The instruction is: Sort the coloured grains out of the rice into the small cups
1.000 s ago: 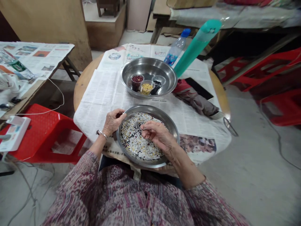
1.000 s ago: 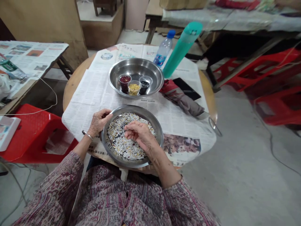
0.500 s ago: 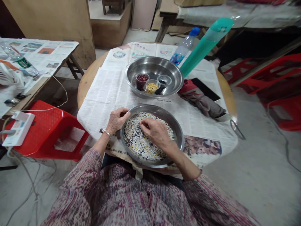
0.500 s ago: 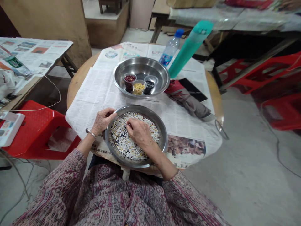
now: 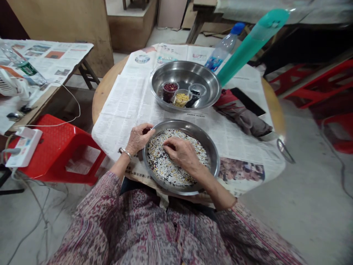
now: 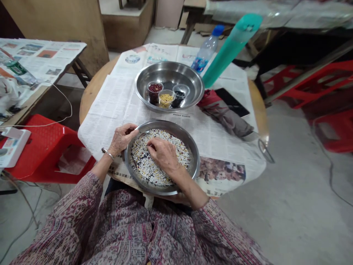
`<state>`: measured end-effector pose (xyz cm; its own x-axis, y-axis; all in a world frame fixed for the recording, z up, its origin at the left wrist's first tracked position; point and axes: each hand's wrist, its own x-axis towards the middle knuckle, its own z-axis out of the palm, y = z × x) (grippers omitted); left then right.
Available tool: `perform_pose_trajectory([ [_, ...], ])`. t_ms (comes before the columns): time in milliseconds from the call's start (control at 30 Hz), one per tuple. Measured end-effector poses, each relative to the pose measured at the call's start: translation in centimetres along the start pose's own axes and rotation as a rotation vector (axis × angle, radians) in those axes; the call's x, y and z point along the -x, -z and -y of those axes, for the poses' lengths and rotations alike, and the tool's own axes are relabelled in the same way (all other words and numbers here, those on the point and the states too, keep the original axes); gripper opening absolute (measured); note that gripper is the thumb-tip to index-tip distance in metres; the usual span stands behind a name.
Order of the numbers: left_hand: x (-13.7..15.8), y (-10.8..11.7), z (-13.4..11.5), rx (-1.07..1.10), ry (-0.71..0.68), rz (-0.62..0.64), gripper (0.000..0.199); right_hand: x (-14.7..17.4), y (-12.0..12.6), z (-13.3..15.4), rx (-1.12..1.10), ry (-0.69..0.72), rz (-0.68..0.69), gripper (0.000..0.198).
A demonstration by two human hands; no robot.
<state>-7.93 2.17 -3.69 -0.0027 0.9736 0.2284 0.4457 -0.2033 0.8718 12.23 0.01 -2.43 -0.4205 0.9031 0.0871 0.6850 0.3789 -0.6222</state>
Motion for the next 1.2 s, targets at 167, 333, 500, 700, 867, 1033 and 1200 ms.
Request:
perform_pose_trajectory([
  [167,0.0,0.0,0.1,0.005,-0.008,-0.003,0.014,0.2,-0.3,0.1,0.051,0.033,-0.001,0.014],
  [333,-0.1,-0.1,0.1,0.008,0.0,0.005,0.014,0.2,-0.6,0.4,0.133,0.067,0.002,0.017],
  [500,-0.1,-0.2,0.2,0.0,-0.014,0.0,0.014,0.0,-0.8,0.9,0.241,0.104,0.007,0.021],
  [700,0.0,-0.1,0.1,-0.004,-0.015,0.008,0.013,0.0,-1.0,1.6,0.314,0.119,-0.002,0.022],
  [867,0.0,0.0,0.0,-0.01,-0.013,0.005,0.014,0.5,-0.8,1.6,0.209,0.071,-0.006,0.018],
  [1033,-0.1,0.0,0.0,0.004,-0.005,0.006,0.015,1.2,-0.3,1.3,-0.027,-0.023,-0.042,0.016],
  [1200,-0.1,0.0,0.1,0.003,0.005,-0.001,0.013,1.8,0.2,1.6,-0.411,-0.169,-0.002,0.019],
])
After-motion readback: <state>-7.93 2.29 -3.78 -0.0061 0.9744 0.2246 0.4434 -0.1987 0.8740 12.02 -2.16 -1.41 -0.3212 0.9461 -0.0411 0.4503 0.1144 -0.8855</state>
